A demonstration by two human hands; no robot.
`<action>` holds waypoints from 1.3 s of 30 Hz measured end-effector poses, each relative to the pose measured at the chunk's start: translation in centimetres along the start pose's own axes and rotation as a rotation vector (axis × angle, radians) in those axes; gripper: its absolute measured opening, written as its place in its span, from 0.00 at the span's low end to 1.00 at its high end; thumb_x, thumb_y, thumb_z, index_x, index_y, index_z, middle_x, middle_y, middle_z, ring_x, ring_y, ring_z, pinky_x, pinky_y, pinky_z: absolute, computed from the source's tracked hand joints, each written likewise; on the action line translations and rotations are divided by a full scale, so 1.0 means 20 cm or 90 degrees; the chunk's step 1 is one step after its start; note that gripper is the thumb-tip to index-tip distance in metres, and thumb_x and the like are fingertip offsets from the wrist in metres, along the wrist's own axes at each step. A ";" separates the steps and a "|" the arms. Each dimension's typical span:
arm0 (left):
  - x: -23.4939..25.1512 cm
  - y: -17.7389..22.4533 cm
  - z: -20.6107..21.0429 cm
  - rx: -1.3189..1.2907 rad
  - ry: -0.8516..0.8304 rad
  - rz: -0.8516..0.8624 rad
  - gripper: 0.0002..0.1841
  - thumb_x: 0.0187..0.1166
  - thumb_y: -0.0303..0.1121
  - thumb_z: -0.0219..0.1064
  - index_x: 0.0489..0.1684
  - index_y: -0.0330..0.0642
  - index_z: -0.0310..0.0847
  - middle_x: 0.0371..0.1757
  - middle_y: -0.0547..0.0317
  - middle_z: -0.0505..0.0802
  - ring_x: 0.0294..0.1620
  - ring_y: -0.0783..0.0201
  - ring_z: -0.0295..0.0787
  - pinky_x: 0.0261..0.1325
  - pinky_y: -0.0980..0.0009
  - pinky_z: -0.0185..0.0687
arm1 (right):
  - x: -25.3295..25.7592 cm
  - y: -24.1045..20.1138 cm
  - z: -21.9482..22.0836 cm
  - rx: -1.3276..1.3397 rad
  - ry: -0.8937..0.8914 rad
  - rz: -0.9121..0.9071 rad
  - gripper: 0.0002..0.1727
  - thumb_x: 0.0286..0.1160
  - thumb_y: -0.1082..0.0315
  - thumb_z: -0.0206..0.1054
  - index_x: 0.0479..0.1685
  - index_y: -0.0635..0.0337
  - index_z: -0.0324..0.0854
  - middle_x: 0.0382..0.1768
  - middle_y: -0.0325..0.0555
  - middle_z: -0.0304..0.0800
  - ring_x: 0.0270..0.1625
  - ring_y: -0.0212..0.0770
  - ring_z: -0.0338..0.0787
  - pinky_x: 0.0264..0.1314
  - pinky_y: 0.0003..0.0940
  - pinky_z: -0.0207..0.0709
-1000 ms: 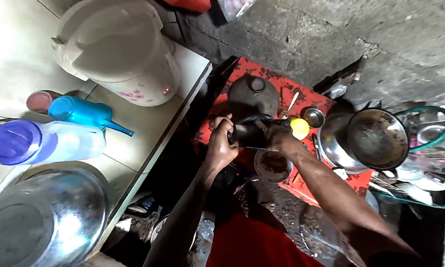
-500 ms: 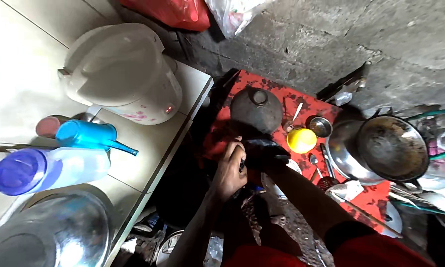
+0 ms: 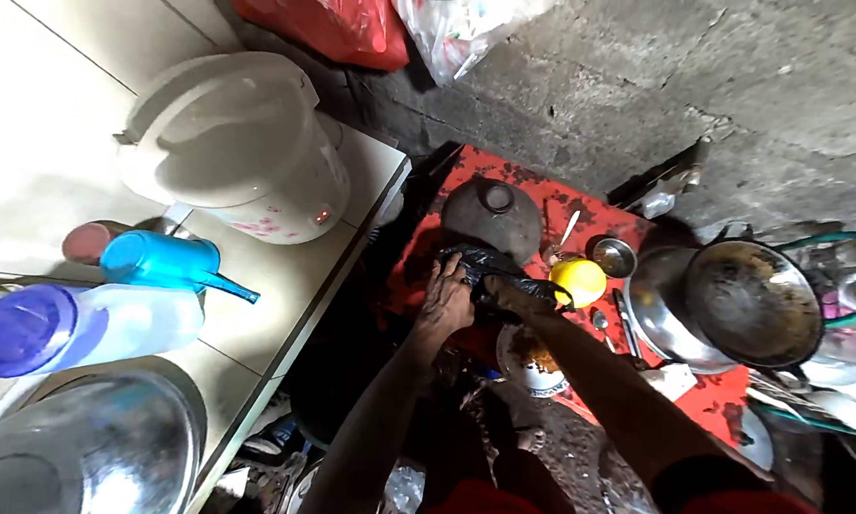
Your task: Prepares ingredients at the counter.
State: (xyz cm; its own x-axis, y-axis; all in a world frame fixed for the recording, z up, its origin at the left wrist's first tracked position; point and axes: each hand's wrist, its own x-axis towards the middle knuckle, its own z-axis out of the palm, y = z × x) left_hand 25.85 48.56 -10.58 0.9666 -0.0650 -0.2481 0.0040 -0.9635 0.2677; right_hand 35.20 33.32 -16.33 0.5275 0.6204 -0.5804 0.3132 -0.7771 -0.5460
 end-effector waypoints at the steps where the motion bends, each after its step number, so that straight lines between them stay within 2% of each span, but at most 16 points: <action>1: 0.01 0.01 -0.02 0.028 -0.045 -0.008 0.22 0.63 0.48 0.74 0.54 0.50 0.93 0.81 0.56 0.79 0.96 0.49 0.43 0.93 0.38 0.33 | -0.05 -0.08 -0.01 -0.023 -0.008 -0.004 0.23 0.82 0.71 0.64 0.72 0.76 0.76 0.70 0.71 0.82 0.75 0.62 0.81 0.81 0.55 0.70; 3: 0.00 0.00 -0.03 0.069 -0.097 -0.014 0.36 0.52 0.47 0.82 0.69 0.55 0.85 0.88 0.56 0.72 0.97 0.48 0.37 0.92 0.34 0.31 | -0.14 -0.22 0.00 -0.001 -0.026 0.035 0.23 0.87 0.70 0.59 0.76 0.75 0.73 0.75 0.71 0.78 0.80 0.64 0.77 0.84 0.56 0.66; 5: -0.01 -0.04 0.00 0.078 -0.091 -0.005 0.40 0.47 0.45 0.85 0.72 0.62 0.83 0.89 0.55 0.69 0.97 0.46 0.37 0.90 0.31 0.33 | -0.13 -0.24 0.08 0.011 -0.011 0.044 0.24 0.90 0.66 0.57 0.77 0.72 0.73 0.76 0.70 0.77 0.81 0.64 0.75 0.85 0.56 0.64; 9: -0.01 -0.15 0.13 0.079 -0.045 -0.006 0.29 0.73 0.30 0.69 0.75 0.72 0.81 0.91 0.58 0.68 0.97 0.46 0.39 0.90 0.31 0.35 | 0.07 -0.11 0.32 0.105 0.055 0.032 0.25 0.91 0.60 0.56 0.77 0.68 0.75 0.75 0.63 0.80 0.80 0.55 0.78 0.85 0.48 0.67; 11: 0.01 -0.21 0.17 0.079 -0.046 -0.059 0.30 0.74 0.29 0.68 0.76 0.72 0.80 0.91 0.59 0.68 0.96 0.47 0.42 0.89 0.32 0.39 | 0.14 -0.10 0.33 0.222 0.046 0.011 0.23 0.89 0.64 0.59 0.78 0.66 0.74 0.72 0.58 0.83 0.74 0.45 0.81 0.79 0.38 0.72; 14: 0.05 -0.28 0.13 0.099 -0.069 -0.133 0.30 0.75 0.33 0.67 0.80 0.69 0.77 0.90 0.60 0.69 0.94 0.49 0.48 0.87 0.35 0.47 | 0.02 -0.25 0.04 0.065 -0.032 -0.023 0.34 0.80 0.59 0.69 0.82 0.66 0.68 0.72 0.64 0.82 0.76 0.55 0.82 0.80 0.55 0.72; 19: 0.12 -0.36 0.06 0.065 0.042 -0.048 0.27 0.56 0.41 0.82 0.61 0.54 0.90 0.86 0.60 0.74 0.93 0.52 0.52 0.91 0.41 0.46 | -0.07 -0.27 -0.15 0.112 0.072 -0.030 0.41 0.62 0.62 0.81 0.80 0.56 0.72 0.64 0.53 0.89 0.66 0.46 0.88 0.73 0.52 0.80; 22: 0.07 -0.50 0.03 -0.021 0.181 0.178 0.13 0.70 0.26 0.70 0.50 0.49 0.92 0.84 0.60 0.77 0.93 0.53 0.55 0.90 0.45 0.57 | -0.09 -0.13 -0.28 0.328 0.083 0.027 0.33 0.53 0.67 0.86 0.65 0.59 0.83 0.49 0.50 0.93 0.51 0.45 0.93 0.59 0.50 0.87; 23: 0.05 -0.54 0.03 -0.039 0.190 0.219 0.12 0.75 0.25 0.66 0.50 0.48 0.92 0.84 0.61 0.78 0.92 0.53 0.56 0.89 0.47 0.61 | -0.08 -0.07 -0.32 0.406 0.083 0.013 0.32 0.49 0.70 0.87 0.62 0.60 0.85 0.50 0.50 0.94 0.52 0.44 0.94 0.59 0.48 0.89; 26: 0.03 -0.54 0.09 -0.055 0.197 0.259 0.13 0.79 0.25 0.62 0.53 0.46 0.92 0.83 0.59 0.79 0.91 0.54 0.61 0.86 0.50 0.66 | -0.09 0.00 -0.37 0.588 0.033 -0.077 0.39 0.45 0.80 0.85 0.69 0.59 0.83 0.60 0.51 0.92 0.60 0.45 0.93 0.65 0.47 0.88; 28: 0.08 -0.50 0.12 -0.055 0.188 0.216 0.13 0.77 0.25 0.63 0.52 0.44 0.92 0.81 0.56 0.81 0.89 0.51 0.63 0.85 0.49 0.67 | -0.11 0.00 -0.38 0.644 -0.014 -0.121 0.45 0.46 0.80 0.81 0.77 0.58 0.77 0.65 0.52 0.89 0.63 0.45 0.90 0.66 0.46 0.87; 30: 0.13 -0.41 0.12 -0.032 0.134 0.121 0.15 0.72 0.30 0.67 0.55 0.45 0.90 0.73 0.55 0.86 0.83 0.50 0.72 0.79 0.49 0.74 | -0.13 -0.02 -0.38 0.667 -0.077 -0.169 0.46 0.45 0.78 0.80 0.79 0.55 0.76 0.63 0.51 0.89 0.61 0.43 0.91 0.64 0.44 0.87; 33: 0.21 -0.28 0.09 -0.020 -0.064 -0.070 0.25 0.65 0.41 0.76 0.61 0.40 0.86 0.63 0.47 0.91 0.70 0.44 0.83 0.69 0.42 0.79 | -0.12 -0.04 -0.37 0.667 -0.135 -0.235 0.48 0.46 0.80 0.80 0.82 0.53 0.75 0.66 0.51 0.88 0.62 0.43 0.89 0.66 0.43 0.85; 35: 0.23 -0.26 0.09 -0.065 -0.170 -0.171 0.32 0.67 0.41 0.75 0.74 0.39 0.78 0.64 0.38 0.89 0.67 0.37 0.84 0.65 0.35 0.79 | -0.12 -0.02 -0.34 0.714 -0.061 -0.239 0.47 0.48 0.79 0.78 0.82 0.55 0.74 0.67 0.51 0.87 0.63 0.43 0.89 0.66 0.44 0.85; 37: 0.21 -0.26 0.15 -0.101 -0.162 -0.220 0.31 0.70 0.41 0.74 0.75 0.40 0.78 0.70 0.36 0.85 0.72 0.35 0.80 0.68 0.33 0.76 | -0.13 0.02 -0.29 0.816 0.068 -0.227 0.41 0.57 0.76 0.74 0.81 0.56 0.72 0.66 0.53 0.86 0.62 0.45 0.89 0.64 0.48 0.86; 39: 0.22 -0.27 0.25 -0.070 -0.097 -0.235 0.23 0.77 0.38 0.68 0.71 0.42 0.81 0.67 0.37 0.88 0.68 0.35 0.84 0.63 0.34 0.80 | -0.10 0.04 -0.24 0.935 0.205 -0.189 0.31 0.70 0.71 0.69 0.78 0.56 0.72 0.64 0.52 0.87 0.61 0.46 0.90 0.63 0.49 0.86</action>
State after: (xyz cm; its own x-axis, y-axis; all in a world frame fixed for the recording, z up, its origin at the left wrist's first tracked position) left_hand 28.81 52.19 -17.71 0.8459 0.2342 -0.4792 0.3788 -0.8963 0.2305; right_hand 38.19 30.90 -12.64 0.7925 0.5307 -0.3006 -0.4962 0.2744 -0.8237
